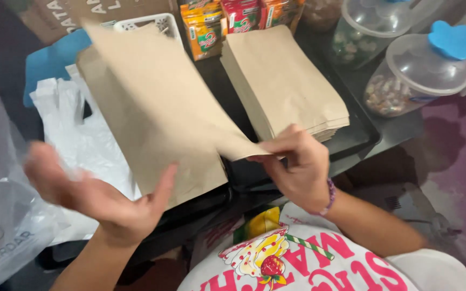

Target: Counting and organizing stacks of brown paper bags on a counter

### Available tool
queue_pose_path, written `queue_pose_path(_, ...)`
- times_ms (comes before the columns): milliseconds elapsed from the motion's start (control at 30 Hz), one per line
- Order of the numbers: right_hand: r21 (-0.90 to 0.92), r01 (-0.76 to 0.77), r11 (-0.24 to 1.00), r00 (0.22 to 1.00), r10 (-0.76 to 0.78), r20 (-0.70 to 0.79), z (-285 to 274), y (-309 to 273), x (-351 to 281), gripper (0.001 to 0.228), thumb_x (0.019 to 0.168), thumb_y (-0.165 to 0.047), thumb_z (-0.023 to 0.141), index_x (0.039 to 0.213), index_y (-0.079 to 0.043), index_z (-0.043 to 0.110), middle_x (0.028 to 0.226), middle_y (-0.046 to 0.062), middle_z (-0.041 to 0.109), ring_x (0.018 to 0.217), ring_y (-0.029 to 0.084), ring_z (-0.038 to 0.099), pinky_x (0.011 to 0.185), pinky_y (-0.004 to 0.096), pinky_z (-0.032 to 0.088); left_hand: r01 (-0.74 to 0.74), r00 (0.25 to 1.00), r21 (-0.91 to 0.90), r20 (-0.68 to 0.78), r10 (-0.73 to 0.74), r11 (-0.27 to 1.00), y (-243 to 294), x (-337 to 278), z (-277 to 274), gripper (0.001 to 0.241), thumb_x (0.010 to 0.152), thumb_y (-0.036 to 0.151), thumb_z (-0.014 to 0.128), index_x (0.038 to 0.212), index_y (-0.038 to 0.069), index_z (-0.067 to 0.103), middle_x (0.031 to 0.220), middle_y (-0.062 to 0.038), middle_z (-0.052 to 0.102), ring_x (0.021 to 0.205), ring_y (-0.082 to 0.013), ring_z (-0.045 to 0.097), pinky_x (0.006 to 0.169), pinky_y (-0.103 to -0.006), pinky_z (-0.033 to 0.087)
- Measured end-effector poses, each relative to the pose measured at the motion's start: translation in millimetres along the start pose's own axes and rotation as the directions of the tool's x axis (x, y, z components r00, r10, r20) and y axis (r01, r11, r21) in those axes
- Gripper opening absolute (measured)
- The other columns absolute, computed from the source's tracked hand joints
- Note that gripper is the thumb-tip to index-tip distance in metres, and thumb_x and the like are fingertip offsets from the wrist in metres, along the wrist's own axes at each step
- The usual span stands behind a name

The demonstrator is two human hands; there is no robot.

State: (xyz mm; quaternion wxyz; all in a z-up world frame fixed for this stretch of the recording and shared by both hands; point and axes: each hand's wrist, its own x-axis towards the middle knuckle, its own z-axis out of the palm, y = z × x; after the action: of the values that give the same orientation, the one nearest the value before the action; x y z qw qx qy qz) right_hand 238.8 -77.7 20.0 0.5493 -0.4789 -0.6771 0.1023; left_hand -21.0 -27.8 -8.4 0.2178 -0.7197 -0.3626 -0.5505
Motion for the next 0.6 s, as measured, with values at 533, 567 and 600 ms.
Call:
queue_pose_path(533, 0.882, -0.457, 0.120, 0.657, 0.714, 0.243, -15, 12, -16, 0.017, 0.096, -0.017, 0.048, 0.087, -0.006, 0.057, 0.108, 0.020, 0.064, 0.102, 0.034, 0.065, 0.081, 0.034, 0.053, -0.132, 0.491, -0.274, 0.817, 0.302, 0.953, -2, 17, 19, 0.087, 0.049, 0.052, 0.083, 0.124, 0.021, 0.053, 0.140, -0.007, 0.039, 0.128, -0.0285, 0.033, 0.106, -0.0528, 0.024)
queue_pose_path(567, 0.832, -0.543, 0.113, 0.614, 0.730, 0.301, -16, 12, -15, 0.020, 0.096, -0.023, 0.046, 0.095, -0.007, 0.057, 0.110, 0.021, 0.065, 0.095, 0.033, 0.067, 0.075, 0.033, 0.054, -0.130, 0.486, -0.287, 0.816, 0.313, 0.949, -2, 18, 19, 0.084, 0.051, 0.050, 0.082, 0.124, 0.020, 0.053, 0.140, -0.007, 0.040, 0.128, -0.0281, 0.034, 0.105, -0.0502, 0.026)
queue_pose_path(600, 0.774, -0.625, 0.103, 0.565, 0.744, 0.357, -17, 11, -14, 0.026, 0.096, -0.029, 0.044, 0.104, -0.008, 0.056, 0.113, 0.021, 0.067, 0.089, 0.032, 0.069, 0.069, 0.032, 0.056, -0.128, 0.482, -0.298, 0.814, 0.322, 0.946, -3, 18, 19, 0.082, 0.053, 0.048, 0.082, 0.125, 0.019, 0.053, 0.139, -0.007, 0.040, 0.128, -0.0277, 0.035, 0.104, -0.0476, 0.028)
